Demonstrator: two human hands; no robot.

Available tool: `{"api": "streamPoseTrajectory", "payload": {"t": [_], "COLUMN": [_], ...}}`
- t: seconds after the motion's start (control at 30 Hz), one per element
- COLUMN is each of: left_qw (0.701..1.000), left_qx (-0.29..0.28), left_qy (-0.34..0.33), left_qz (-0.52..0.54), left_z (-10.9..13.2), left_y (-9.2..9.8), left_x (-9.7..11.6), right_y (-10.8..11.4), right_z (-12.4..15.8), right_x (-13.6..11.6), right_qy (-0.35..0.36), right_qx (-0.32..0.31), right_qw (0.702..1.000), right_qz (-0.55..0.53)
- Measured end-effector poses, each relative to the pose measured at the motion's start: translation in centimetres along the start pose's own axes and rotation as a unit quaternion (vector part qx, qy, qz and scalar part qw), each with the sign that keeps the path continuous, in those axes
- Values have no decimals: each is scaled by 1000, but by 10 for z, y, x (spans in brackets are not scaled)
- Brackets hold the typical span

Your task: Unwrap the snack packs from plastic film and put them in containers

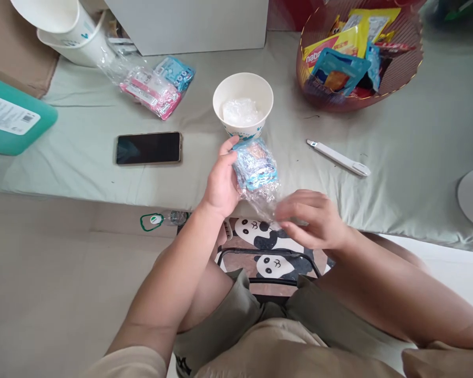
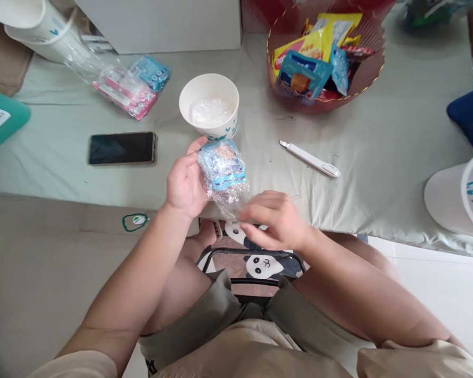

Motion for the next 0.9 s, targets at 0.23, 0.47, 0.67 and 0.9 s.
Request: {"api": "streamPoseTrajectory", "payload": {"t": [0.23, 0.47, 0.67, 0.9], "left_qw": [988, 984, 988, 978], "left_qx": [-81, -86, -89, -107], "left_qy": [130, 157, 119, 81], "left_qz": [-6, -24, -41, -158], "left_z": [14, 17, 12, 5], "left_y": [-13, -16, -11, -3], "left_x": [-16, -19, -17, -17], "right_y": [5, 1, 16, 29], "right_z": [1, 4, 8, 17], "right_x": [19, 30, 31, 52], "right_qy": [-108, -131, -272, -341], "right_qx": [75, 50, 188, 324], "right_qw": [990, 989, 937, 861], "right_qz": [59, 56, -113, -193]}}
Point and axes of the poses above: each hand's wrist, its own z-axis away from the middle knuckle, its own y-axis out of the back of the hand, x = y × z, the point moved 4 cm from there along -z, towards the middle knuckle, and after that the axes turned 4 degrees about -x, right-handed, at the moved point
